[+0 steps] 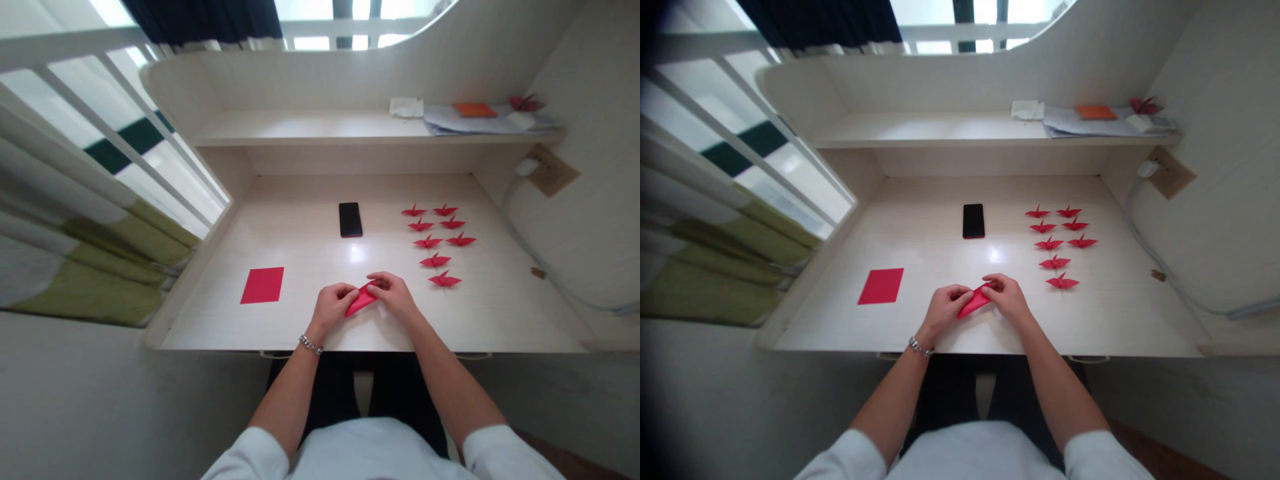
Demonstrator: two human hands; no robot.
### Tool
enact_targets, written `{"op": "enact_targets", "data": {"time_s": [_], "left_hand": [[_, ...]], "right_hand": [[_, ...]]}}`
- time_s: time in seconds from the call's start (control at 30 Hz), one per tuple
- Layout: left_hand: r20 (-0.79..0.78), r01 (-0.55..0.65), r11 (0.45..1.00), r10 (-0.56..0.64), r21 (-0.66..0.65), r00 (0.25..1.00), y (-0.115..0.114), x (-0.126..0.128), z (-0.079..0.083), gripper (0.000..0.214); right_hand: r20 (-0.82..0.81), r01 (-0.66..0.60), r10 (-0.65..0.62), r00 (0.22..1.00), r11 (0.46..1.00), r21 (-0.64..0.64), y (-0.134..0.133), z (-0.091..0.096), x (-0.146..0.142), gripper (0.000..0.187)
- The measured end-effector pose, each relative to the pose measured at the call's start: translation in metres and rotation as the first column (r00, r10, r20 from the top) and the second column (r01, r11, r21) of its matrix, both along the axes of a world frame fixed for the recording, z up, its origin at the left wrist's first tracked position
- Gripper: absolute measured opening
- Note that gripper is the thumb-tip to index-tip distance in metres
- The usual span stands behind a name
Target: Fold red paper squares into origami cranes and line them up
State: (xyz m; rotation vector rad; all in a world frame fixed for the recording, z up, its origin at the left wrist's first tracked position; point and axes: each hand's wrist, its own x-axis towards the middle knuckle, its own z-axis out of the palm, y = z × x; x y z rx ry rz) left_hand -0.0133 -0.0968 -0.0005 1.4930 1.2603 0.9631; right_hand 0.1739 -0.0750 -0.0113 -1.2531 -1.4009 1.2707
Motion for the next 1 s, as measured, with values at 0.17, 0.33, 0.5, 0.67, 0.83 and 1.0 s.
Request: {"op": "enact_targets", "data": {"time_s": [0.17, 0.33, 0.5, 0.67, 0.83, 1.0], "left_hand": [[0.033, 0.008, 0.999, -0.007, -0.036, 0.999, 0.001, -0.002, 0.002, 0.025], [0.046, 0.121, 0.987, -0.117, -0.107, 0.992, 0.007, -0.005, 0.010, 0.024], [0.104, 0.042, 0.995, -0.032, -0.094, 0.994, 0.002, 0.003, 0.007, 0.027], [0.113, -0.019, 0.997, 0.027, -0.077, 0.993, -0.003, 0.008, 0.002, 0.026], [0.121, -0.007, 0.997, 0.017, -0.077, 0.993, -0.001, 0.005, 0.002, 0.024], [0.111, 0.003, 0.996, 0.006, -0.085, 0.994, 0.001, 0.006, 0.000, 0.025]], "right_hand": [[-0.076, 0.087, -0.090, 0.993, 0.995, -0.043, -0.003, 0.001, -0.006, 0.027], [0.004, -0.033, 0.033, 0.999, 0.999, -0.002, -0.002, 0.013, -0.003, 0.023], [-0.051, -0.024, 0.023, 0.998, 1.000, -0.018, -0.004, 0.010, -0.004, 0.031], [-0.068, 0.096, -0.097, 0.993, 0.995, -0.023, -0.007, 0.005, -0.010, 0.024], [-0.024, 0.111, -0.111, 0.994, 0.994, -0.004, -0.006, 0.010, -0.011, 0.018], [-0.004, 0.078, -0.078, 0.997, 0.997, -0.003, -0.006, 0.012, -0.011, 0.018]]}}
